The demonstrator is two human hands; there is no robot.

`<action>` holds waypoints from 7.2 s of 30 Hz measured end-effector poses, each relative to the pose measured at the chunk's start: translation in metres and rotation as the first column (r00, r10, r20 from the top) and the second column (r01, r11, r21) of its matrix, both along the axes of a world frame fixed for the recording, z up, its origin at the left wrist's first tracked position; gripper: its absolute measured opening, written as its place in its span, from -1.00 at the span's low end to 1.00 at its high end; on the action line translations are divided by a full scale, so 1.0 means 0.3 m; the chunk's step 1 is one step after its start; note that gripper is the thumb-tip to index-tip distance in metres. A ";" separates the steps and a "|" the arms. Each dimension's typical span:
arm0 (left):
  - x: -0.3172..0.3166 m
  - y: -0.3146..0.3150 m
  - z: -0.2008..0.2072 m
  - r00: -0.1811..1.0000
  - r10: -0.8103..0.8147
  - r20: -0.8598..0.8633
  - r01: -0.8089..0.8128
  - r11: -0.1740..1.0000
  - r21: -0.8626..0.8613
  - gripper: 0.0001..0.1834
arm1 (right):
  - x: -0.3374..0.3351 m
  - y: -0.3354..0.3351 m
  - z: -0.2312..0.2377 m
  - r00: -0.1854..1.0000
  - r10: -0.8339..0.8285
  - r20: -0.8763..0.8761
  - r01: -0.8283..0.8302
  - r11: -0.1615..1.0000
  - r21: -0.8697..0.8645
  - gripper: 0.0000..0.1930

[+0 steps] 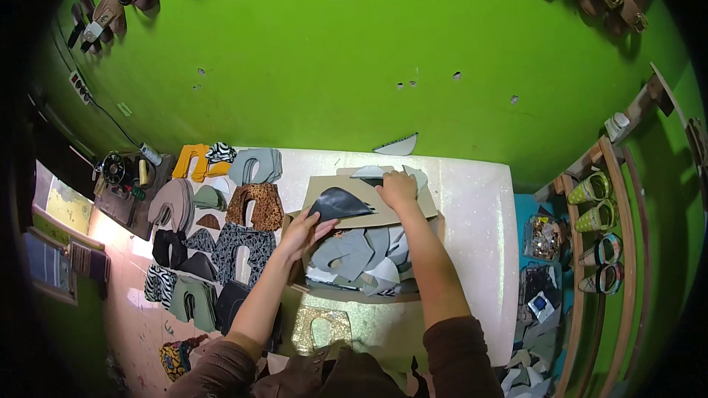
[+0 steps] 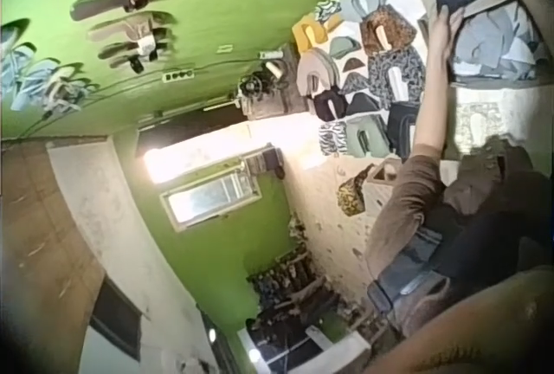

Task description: Sort and arrange pre-cut shoe upper component pieces onto a table from a cardboard box.

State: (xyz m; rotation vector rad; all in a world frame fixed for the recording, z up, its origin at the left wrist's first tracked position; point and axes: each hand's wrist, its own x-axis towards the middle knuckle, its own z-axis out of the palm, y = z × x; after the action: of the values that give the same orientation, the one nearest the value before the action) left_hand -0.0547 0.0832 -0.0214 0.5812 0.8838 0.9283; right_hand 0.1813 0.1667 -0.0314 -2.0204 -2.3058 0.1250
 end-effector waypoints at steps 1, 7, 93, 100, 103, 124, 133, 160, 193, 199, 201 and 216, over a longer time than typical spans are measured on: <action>-0.008 0.009 -0.002 1.000 -0.021 -0.006 0.021 1.000 -0.013 -0.62 | -0.009 0.007 -0.005 1.000 0.006 -0.003 -0.007 1.000 -0.005 -0.75; -0.012 0.034 -0.005 0.999 -0.052 0.012 0.053 0.997 -0.065 -0.62 | 0.024 0.047 -0.093 0.974 0.214 0.069 -0.221 0.969 0.109 -0.76; -1.118 -0.686 -0.084 0.582 0.226 -0.781 0.130 0.922 0.364 -0.57 | -1.170 -0.918 -0.069 0.399 -0.080 -0.914 -0.089 0.988 -0.125 -0.69; -1.377 -0.558 -0.072 0.513 0.266 -0.816 0.254 0.861 0.440 -0.60 | -1.425 -0.796 -0.090 0.491 -0.012 -0.871 -0.120 0.989 -0.081 -0.67; -1.416 -0.507 -0.060 0.492 0.256 -0.832 0.294 0.851 0.436 -0.62 | -1.480 -0.747 -0.104 0.538 0.016 -0.843 -0.111 0.992 -0.052 -0.67; -1.458 -0.485 -0.111 0.256 0.484 -0.837 0.690 0.514 0.509 -0.84 | -1.583 -0.764 -0.119 0.840 0.348 -0.417 -0.294 0.937 0.190 -0.80; -1.379 -0.535 -0.084 0.142 0.550 -0.823 0.656 0.570 0.494 -0.79 | -1.544 -0.813 -0.128 0.756 0.353 -0.551 -0.249 0.934 0.257 -0.71; -0.272 -0.508 0.087 0.523 0.412 -0.746 0.661 0.356 0.660 -0.80 | -0.399 -0.807 0.096 0.853 0.103 -0.512 0.054 0.958 0.282 -0.85; -0.093 -0.365 0.251 0.346 0.491 -0.800 0.605 0.535 0.590 -0.79 | -0.118 -0.590 0.271 0.474 0.108 -0.874 -0.212 0.977 0.006 -0.58; -0.059 -0.319 0.288 0.389 0.468 -0.794 0.729 0.370 0.575 -0.83 | -0.174 -0.592 0.274 0.730 0.377 -0.570 -0.374 0.918 0.129 -0.61; -0.052 -0.304 0.288 0.459 0.458 -0.761 0.658 0.400 0.638 -0.82 | -0.160 -0.578 0.246 0.723 0.398 -0.565 -0.376 0.912 0.162 -0.72; -0.138 -0.284 0.124 0.892 0.157 -0.424 0.044 0.903 0.427 -0.74 | -0.185 -0.516 -0.025 0.969 0.165 -0.183 -0.206 0.951 -0.229 -0.62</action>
State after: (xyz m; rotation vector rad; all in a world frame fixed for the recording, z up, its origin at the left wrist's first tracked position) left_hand -0.0963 -0.0021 0.0159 1.1934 1.1217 1.0715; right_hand 0.1256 0.0118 -0.0390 -1.8040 -2.4747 0.5926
